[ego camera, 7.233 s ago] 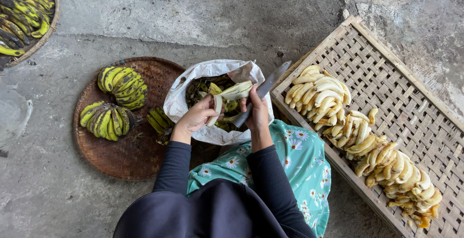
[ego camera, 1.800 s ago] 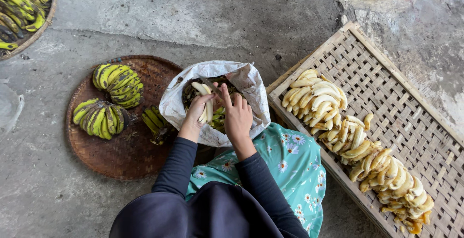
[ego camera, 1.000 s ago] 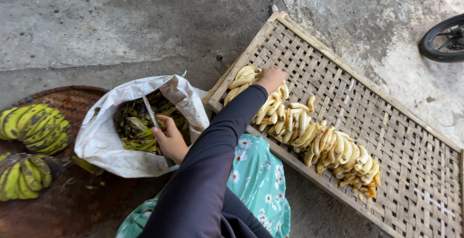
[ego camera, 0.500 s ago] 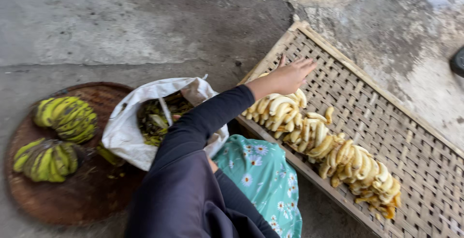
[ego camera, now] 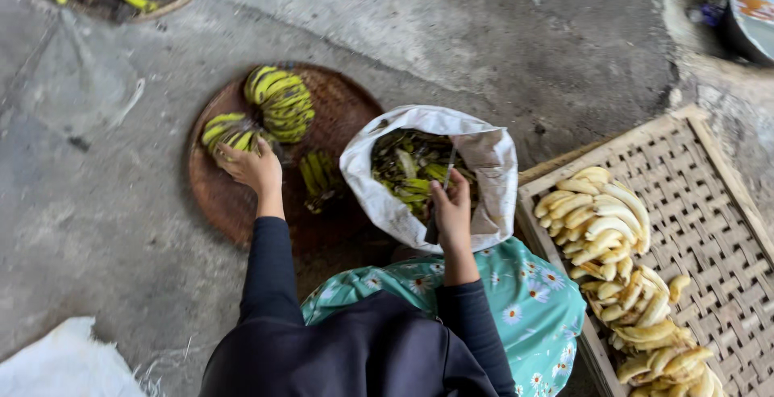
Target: The person sits on the floor and peels bananas one at a time, using a knife to help remove the skin. The peeled bananas are placed on a woven bamboo rack and the peels are dropped into a white sack.
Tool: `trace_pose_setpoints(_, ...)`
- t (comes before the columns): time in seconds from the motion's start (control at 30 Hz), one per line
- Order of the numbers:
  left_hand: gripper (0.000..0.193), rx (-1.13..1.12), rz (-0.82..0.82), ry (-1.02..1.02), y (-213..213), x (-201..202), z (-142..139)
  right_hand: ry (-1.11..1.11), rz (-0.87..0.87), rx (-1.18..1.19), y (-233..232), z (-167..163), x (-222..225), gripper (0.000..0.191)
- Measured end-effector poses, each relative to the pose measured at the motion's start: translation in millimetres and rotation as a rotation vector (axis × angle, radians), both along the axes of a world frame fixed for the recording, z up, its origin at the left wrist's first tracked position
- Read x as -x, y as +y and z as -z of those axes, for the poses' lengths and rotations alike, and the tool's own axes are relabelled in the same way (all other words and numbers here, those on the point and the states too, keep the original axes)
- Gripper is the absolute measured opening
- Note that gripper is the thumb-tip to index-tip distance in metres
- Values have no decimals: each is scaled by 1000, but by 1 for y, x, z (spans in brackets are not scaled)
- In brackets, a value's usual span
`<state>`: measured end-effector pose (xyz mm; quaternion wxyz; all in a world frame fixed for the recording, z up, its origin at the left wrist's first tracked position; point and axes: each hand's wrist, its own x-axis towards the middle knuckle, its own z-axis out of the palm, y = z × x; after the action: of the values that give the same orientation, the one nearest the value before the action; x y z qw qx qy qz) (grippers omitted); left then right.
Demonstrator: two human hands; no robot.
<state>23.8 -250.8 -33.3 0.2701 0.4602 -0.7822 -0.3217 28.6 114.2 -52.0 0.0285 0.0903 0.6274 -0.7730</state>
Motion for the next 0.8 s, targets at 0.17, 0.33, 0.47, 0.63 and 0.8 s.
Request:
trace_pose_setpoints(0.17,56,-490,239,-231,12,-23,56,-21,36,-19,6,-10,2,45)
trace_pose_setpoints(0.33,72,-867,292,-392,44,-3,55,-36,64,-17,9,-13,1,46)
trace_pose_setpoints(0.47,59,-967,348,-481,53,-4,56,-33,52,-18,6,-13,-2,44)
trace_pose_setpoints(0.63,66,-1026,329,-491,57,-10,64,-78,31,-48,-1,-19,-2,45)
trace_pose_setpoints(0.8,78,-1007,360,-469,59,-9,68,-142,-3,-49,-9,-27,-4,50)
